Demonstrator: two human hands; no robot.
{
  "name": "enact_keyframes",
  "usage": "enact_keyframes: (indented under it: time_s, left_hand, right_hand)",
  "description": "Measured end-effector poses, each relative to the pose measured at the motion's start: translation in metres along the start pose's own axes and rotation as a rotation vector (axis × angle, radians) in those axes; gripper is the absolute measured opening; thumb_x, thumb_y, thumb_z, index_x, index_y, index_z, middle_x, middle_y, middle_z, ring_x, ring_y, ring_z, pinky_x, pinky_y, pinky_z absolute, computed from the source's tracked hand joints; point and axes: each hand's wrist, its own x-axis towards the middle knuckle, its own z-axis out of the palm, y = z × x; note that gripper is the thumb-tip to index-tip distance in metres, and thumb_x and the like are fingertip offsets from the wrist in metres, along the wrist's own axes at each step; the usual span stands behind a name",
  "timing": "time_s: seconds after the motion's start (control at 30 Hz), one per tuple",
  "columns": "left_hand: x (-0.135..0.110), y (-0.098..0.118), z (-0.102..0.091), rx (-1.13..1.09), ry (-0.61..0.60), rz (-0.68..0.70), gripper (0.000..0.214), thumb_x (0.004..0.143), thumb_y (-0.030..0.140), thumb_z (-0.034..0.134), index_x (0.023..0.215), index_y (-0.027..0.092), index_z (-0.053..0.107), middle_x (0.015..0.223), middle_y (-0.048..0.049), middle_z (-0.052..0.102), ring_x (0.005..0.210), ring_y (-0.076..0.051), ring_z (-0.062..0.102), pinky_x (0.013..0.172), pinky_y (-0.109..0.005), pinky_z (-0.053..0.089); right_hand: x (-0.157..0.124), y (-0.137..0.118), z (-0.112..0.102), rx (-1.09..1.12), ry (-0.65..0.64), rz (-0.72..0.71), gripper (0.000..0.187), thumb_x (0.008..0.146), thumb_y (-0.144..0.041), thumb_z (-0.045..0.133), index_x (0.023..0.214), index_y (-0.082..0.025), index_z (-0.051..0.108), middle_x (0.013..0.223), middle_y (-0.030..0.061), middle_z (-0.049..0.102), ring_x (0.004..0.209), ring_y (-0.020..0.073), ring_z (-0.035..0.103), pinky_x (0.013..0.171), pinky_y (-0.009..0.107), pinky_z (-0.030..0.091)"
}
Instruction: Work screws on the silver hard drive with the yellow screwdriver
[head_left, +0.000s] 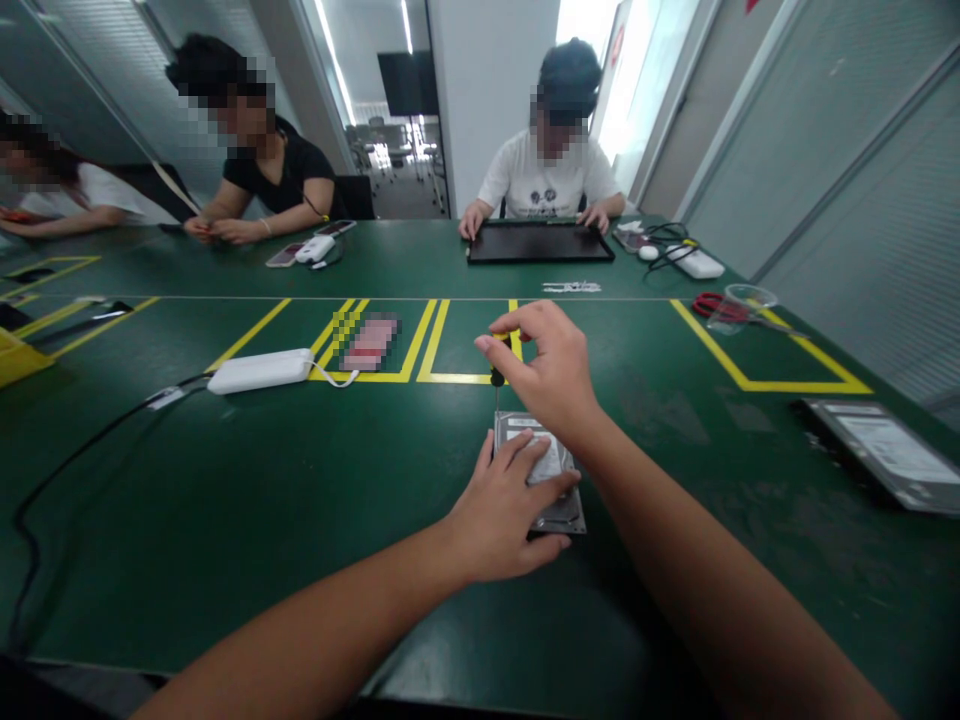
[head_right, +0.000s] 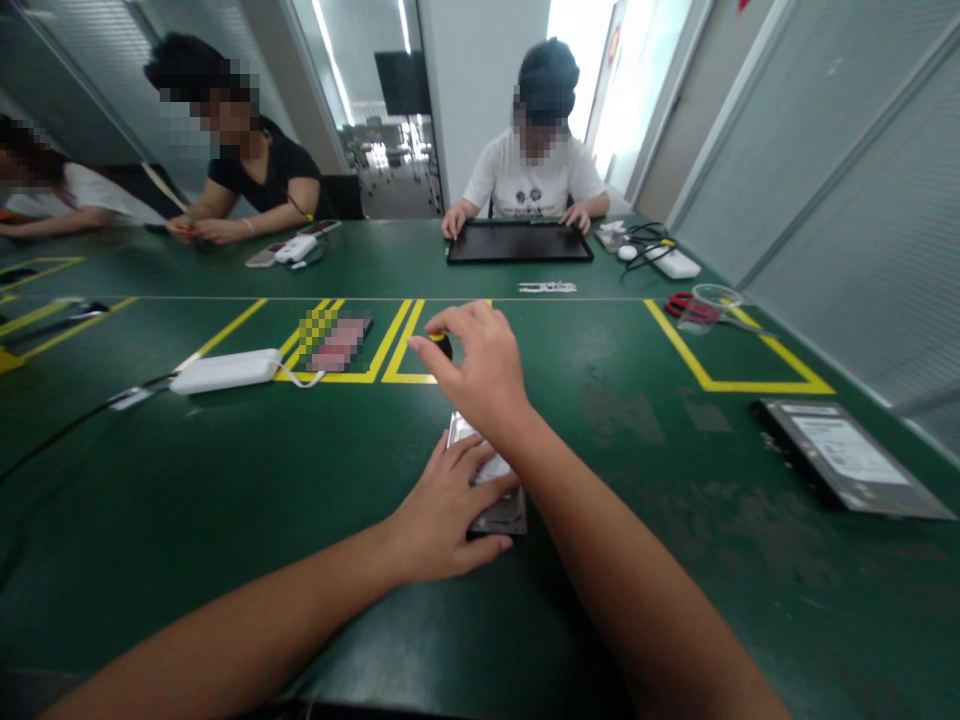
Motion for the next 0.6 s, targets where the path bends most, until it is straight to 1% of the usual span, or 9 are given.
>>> enact_keyframes:
  time_s: [0.07, 0.23, 0.43, 0.53, 0.6]
  left_hand:
    - [-0.0001, -0.0002, -0.0002, -0.004, -0.001, 0.005, 0.073, 0.078, 0.052, 0.070, 0.144, 0.032, 0.047, 0.154, -0.0128, 0.034, 0.144, -0.043, 0.025, 0.113, -0.074, 0.014]
    - [-0.0006, -0.0008, -0.0003, -0.006, 0.002, 0.005, 0.074, 0.078, 0.053, 0.069, 0.145, 0.032, 0.046, 0.154, -0.0131, 0.034, 0.144, -0.043, 0.024, 0.112, -0.075, 0.014]
    - [-0.0011, -0.0010, -0.0001, -0.011, -0.005, -0.001, 0.074, 0.078, 0.052, 0.070, 0.145, 0.032, 0.046, 0.154, -0.0134, 0.034, 0.145, -0.043, 0.024, 0.113, -0.075, 0.012]
    - [-0.0013, -0.0012, -0.0001, -0.012, -0.011, -0.004, 0.074, 0.078, 0.053, 0.069, 0.146, 0.033, 0.045, 0.154, -0.0136, 0.034, 0.145, -0.043, 0.023, 0.113, -0.074, 0.013]
    - [-0.0014, -0.0014, -0.0002, -0.007, -0.016, -0.005, 0.075, 0.078, 0.052, 0.070, 0.146, 0.033, 0.044, 0.154, -0.0138, 0.034, 0.146, -0.043, 0.023, 0.113, -0.074, 0.013]
  right_hand:
    - [-0.0004, 0.0018, 0.0006, 0.005, 0.004, 0.017, 0.016, 0.086, -0.038, 0.070, 0.087, -0.021, 0.067, 0.089, 0.0021, 0.065, 0.087, 0.0180, 0.057, 0.081, 0.034, 0.044]
    - [-0.0011, 0.0048, 0.0030, -0.001, 0.025, -0.020, 0.016, 0.085, -0.036, 0.071, 0.085, -0.021, 0.066, 0.088, 0.0020, 0.064, 0.087, 0.0177, 0.056, 0.080, 0.033, 0.044]
    - [-0.0011, 0.0046, 0.0041, -0.029, 0.045, -0.041, 0.007, 0.087, -0.027, 0.062, 0.089, -0.021, 0.066, 0.088, 0.0018, 0.066, 0.084, 0.0175, 0.057, 0.079, 0.034, 0.044]
    - [-0.0011, 0.0050, 0.0034, -0.039, 0.065, -0.038, 0.010, 0.086, -0.021, 0.058, 0.092, -0.021, 0.067, 0.090, 0.0010, 0.070, 0.082, 0.0171, 0.058, 0.078, 0.033, 0.044]
    - [-0.0010, 0.0047, 0.0026, -0.038, 0.064, -0.033, 0.012, 0.085, -0.019, 0.056, 0.090, -0.021, 0.067, 0.088, 0.0006, 0.070, 0.081, 0.0167, 0.058, 0.076, 0.033, 0.044]
